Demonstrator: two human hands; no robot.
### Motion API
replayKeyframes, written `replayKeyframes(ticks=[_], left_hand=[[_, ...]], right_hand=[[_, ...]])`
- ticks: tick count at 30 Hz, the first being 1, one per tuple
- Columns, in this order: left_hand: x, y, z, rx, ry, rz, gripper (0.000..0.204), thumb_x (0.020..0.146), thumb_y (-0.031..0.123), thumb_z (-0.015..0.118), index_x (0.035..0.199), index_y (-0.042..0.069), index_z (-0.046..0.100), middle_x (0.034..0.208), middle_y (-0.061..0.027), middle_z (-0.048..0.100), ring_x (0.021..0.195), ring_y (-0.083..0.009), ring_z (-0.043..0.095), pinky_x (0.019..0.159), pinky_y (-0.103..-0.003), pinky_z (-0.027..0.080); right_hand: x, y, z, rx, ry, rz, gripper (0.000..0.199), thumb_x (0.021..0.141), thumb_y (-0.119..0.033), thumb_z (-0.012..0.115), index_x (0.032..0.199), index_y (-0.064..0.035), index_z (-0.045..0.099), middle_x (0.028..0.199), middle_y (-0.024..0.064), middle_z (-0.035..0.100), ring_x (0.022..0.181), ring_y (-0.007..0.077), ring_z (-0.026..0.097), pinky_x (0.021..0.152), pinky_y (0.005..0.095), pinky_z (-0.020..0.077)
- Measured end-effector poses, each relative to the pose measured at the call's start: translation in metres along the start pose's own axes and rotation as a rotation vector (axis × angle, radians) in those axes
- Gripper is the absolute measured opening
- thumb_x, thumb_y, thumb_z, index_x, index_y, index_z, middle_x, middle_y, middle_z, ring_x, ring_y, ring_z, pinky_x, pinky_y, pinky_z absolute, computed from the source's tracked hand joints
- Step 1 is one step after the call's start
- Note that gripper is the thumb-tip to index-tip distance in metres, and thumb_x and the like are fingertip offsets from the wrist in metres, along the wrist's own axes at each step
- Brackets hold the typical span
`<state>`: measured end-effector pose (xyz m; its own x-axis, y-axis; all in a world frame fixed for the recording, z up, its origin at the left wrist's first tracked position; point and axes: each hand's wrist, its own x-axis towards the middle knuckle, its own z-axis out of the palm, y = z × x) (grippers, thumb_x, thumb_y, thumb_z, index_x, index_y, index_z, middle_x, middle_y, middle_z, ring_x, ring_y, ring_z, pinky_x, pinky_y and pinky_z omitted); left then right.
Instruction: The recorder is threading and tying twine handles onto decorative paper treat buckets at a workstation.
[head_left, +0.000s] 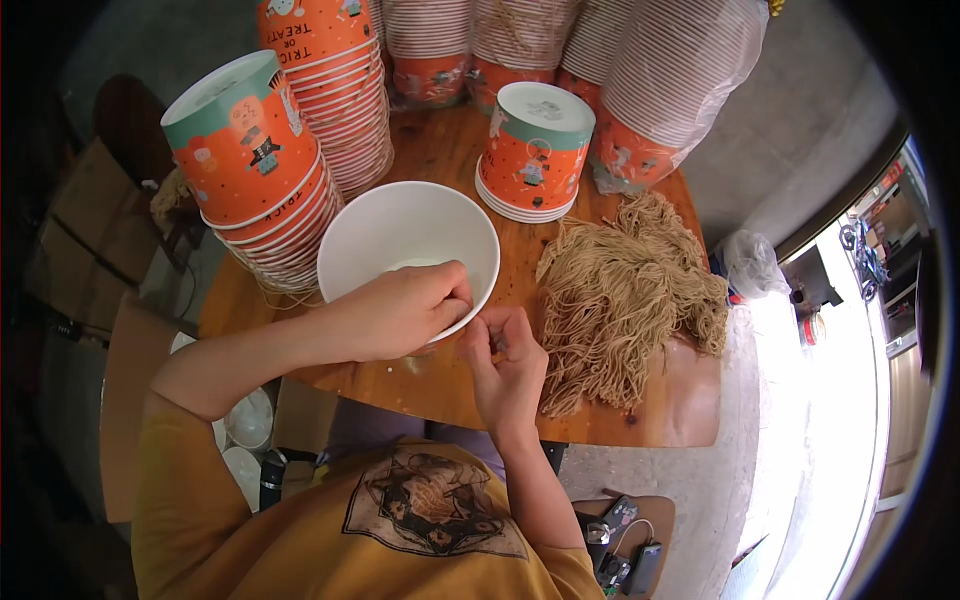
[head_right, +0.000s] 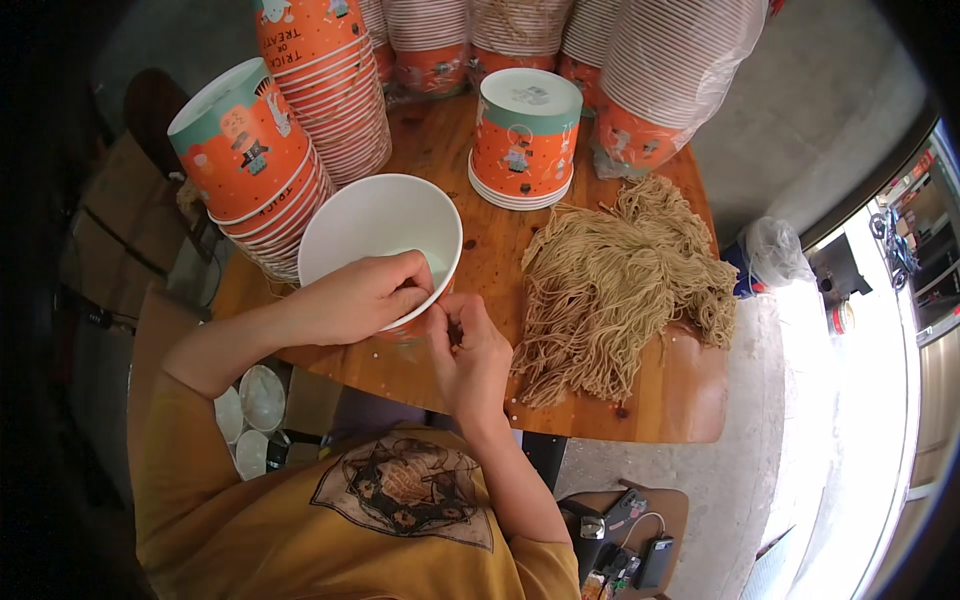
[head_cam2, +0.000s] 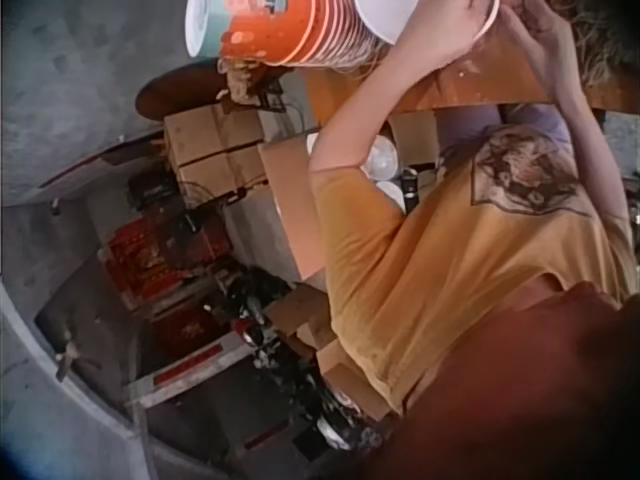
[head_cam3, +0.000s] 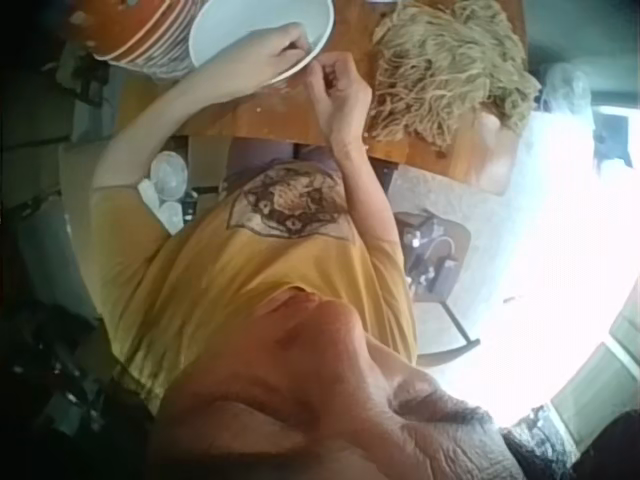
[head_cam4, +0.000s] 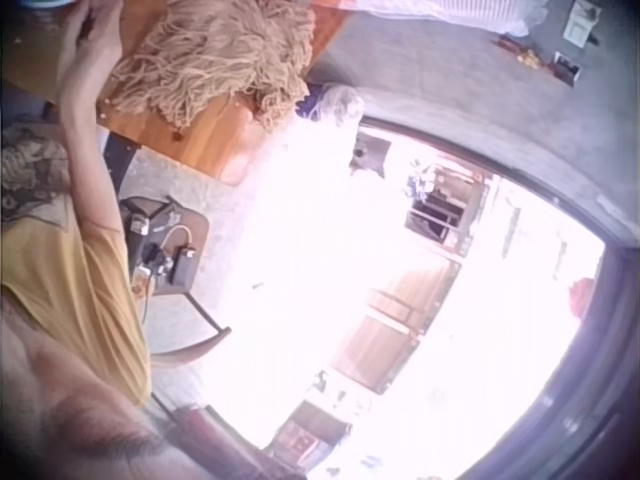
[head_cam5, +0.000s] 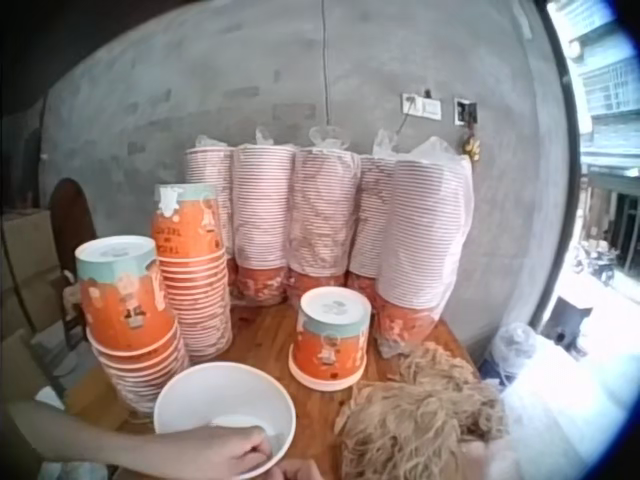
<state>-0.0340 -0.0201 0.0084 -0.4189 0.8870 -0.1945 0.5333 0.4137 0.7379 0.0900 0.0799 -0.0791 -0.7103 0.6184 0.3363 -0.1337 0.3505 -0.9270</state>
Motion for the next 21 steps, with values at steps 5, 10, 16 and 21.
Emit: replayKeyframes(ticks=[5,10,16,21], left_hand=[[0.002,0.001,0.003,0.129,0.033,0.066,0.017,0.096,0.018,0.046,0.096,0.0,0.049,0.085,-0.0155,0.064,0.078,-0.0283,0.065,0.067,-0.038,0.049],[0.005,-0.008,-0.003,0.093,0.039,0.059,0.017,0.096,0.018,0.047,0.093,0.001,0.047,0.085,-0.015,0.063,0.076,-0.0285,0.064,0.066,-0.04,0.049],[0.005,-0.008,-0.008,-0.087,0.058,0.007,0.014,0.094,0.016,0.048,0.091,0.002,0.046,0.077,-0.0101,0.057,0.071,-0.0223,0.061,0.061,-0.038,0.048],[0.007,-0.018,-0.006,-0.161,0.125,0.088,0.015,0.094,0.015,0.05,0.09,0.001,0.046,0.079,-0.0095,0.057,0.073,-0.0204,0.058,0.068,-0.035,0.049]], right_hand=[[0.001,-0.002,-0.003,0.002,-0.009,0.033,0.011,0.088,-0.005,0.065,0.091,-0.0026,0.055,0.07,0.0052,0.061,0.058,0.0102,0.055,0.057,0.0252,0.0469],[0.003,-0.002,-0.016,0.178,-0.08,0.155,0.008,0.093,-0.009,0.06,0.096,-0.0023,0.057,0.071,0.0015,0.06,0.062,0.0061,0.053,0.058,0.0231,0.045],[0.013,0.0,-0.038,0.104,0.037,0.056,0.01,0.096,-0.012,0.058,0.1,-0.0029,0.058,0.074,0.002,0.06,0.063,0.0062,0.051,0.058,0.0218,0.0434],[0.025,-0.021,-0.04,0.014,-0.015,0.041,0.007,0.094,-0.01,0.06,0.097,-0.0031,0.059,0.071,0.0011,0.059,0.061,0.0057,0.05,0.055,0.022,0.0424]])
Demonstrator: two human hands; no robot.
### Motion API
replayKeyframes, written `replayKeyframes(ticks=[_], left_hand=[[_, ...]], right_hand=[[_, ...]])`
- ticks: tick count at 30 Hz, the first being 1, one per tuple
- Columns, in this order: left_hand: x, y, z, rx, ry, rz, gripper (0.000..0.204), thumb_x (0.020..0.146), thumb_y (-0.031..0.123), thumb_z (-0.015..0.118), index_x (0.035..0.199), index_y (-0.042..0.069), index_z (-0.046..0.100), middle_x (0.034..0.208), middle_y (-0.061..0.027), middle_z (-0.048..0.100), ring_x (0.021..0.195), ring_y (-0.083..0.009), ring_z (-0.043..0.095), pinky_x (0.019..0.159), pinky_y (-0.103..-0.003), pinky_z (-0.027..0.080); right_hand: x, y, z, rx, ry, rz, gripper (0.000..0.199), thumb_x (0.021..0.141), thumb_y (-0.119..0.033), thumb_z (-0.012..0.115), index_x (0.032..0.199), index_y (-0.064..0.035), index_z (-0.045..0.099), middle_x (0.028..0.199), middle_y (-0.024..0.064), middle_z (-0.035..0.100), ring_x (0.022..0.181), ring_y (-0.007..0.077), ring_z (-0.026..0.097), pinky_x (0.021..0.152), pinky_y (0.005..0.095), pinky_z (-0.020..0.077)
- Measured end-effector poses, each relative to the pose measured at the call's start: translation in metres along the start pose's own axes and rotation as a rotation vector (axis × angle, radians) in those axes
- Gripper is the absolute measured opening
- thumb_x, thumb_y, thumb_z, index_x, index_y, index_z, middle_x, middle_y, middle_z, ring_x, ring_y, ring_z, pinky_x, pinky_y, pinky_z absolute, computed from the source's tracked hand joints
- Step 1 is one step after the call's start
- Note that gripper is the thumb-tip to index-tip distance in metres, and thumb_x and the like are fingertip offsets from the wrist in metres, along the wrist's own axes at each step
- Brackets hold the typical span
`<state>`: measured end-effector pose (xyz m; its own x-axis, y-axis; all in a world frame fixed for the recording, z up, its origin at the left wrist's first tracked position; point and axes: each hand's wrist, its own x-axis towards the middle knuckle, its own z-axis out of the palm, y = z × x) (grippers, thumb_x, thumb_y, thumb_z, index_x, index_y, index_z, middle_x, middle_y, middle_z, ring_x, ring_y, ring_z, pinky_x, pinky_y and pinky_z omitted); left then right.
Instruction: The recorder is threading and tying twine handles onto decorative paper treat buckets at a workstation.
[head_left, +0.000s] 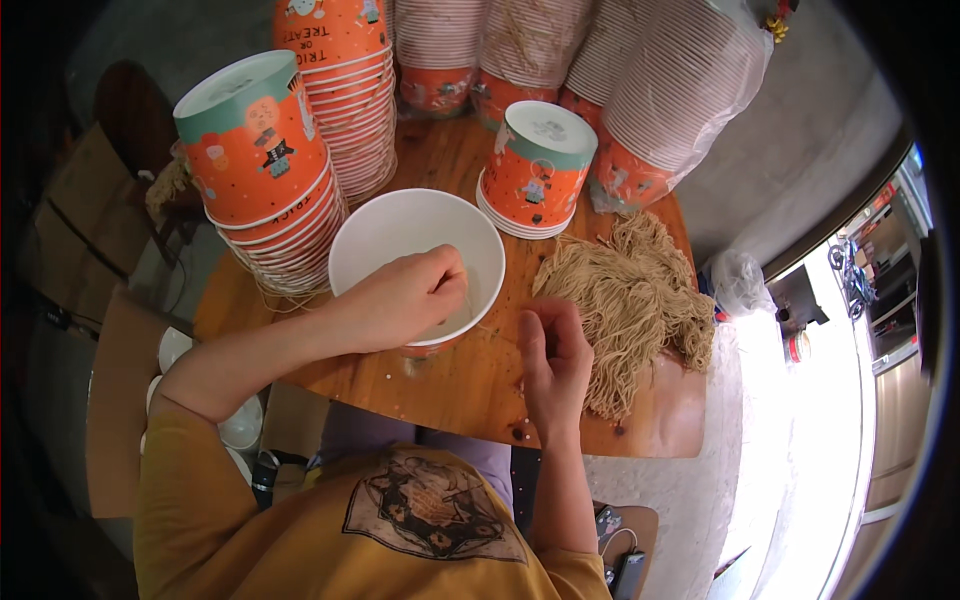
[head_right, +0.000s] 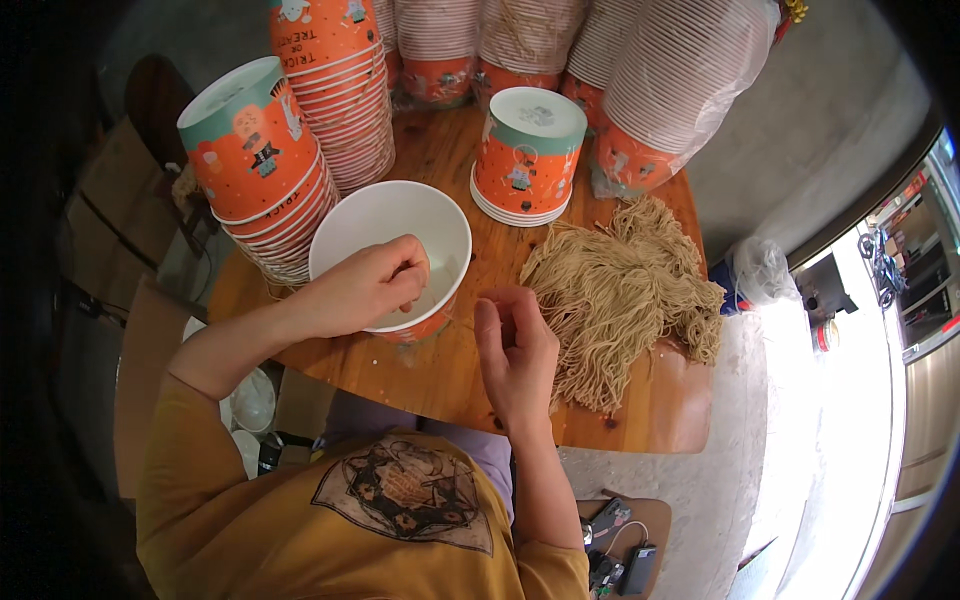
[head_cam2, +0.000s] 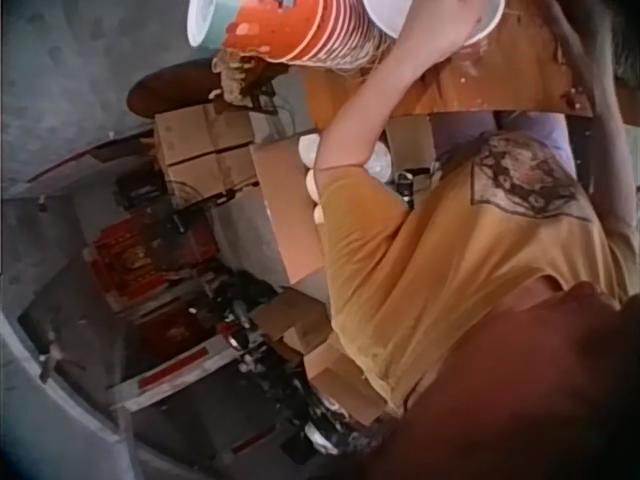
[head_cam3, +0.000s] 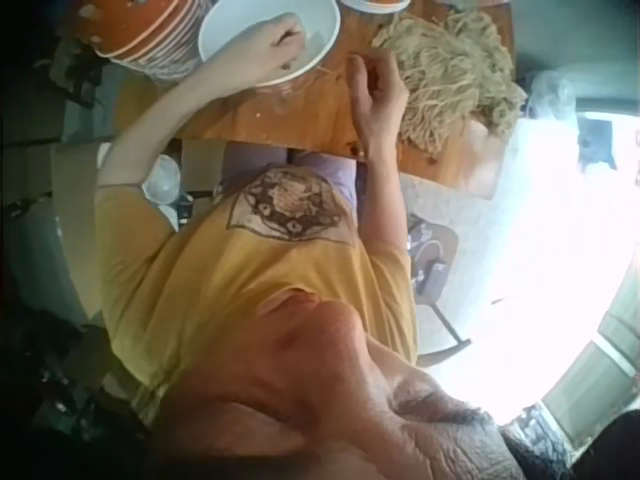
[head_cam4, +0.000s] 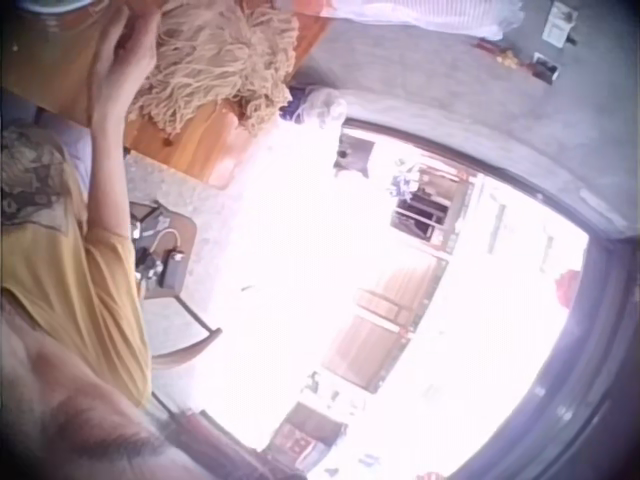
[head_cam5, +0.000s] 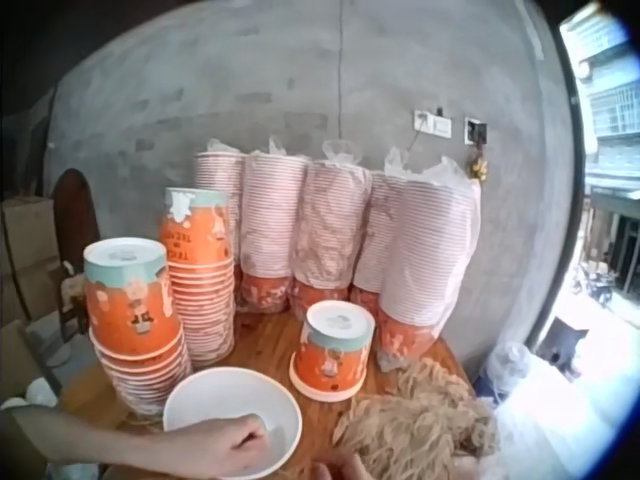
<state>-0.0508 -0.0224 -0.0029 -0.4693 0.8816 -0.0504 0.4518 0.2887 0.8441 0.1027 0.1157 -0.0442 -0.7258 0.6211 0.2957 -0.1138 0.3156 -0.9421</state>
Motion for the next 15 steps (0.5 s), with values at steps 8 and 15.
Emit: replayKeyframes(ticks=[8,15], left_hand=[[0.002,-0.008,0.001,-0.036,-0.024,0.177,0.023,0.094,0.015,0.051,0.111,0.0,0.053,0.092,-0.0095,0.062,0.078,-0.0184,0.061,0.072,-0.031,0.049],[0.004,0.011,-0.007,0.016,-0.256,-0.02,0.02,0.093,0.016,0.053,0.104,0.0,0.059,0.087,-0.0065,0.063,0.074,-0.0141,0.059,0.068,-0.03,0.048]], right_hand=[[0.0,0.01,0.005,0.067,-0.072,0.014,0.007,0.094,-0.008,0.059,0.098,-0.0026,0.058,0.072,-0.0007,0.058,0.063,0.0045,0.048,0.058,0.0211,0.0416],[-0.01,0.023,0.012,0.121,-0.095,0.096,0.009,0.095,-0.01,0.059,0.099,-0.0025,0.057,0.072,-0.0034,0.053,0.063,0.0029,0.043,0.056,0.0202,0.0381]])
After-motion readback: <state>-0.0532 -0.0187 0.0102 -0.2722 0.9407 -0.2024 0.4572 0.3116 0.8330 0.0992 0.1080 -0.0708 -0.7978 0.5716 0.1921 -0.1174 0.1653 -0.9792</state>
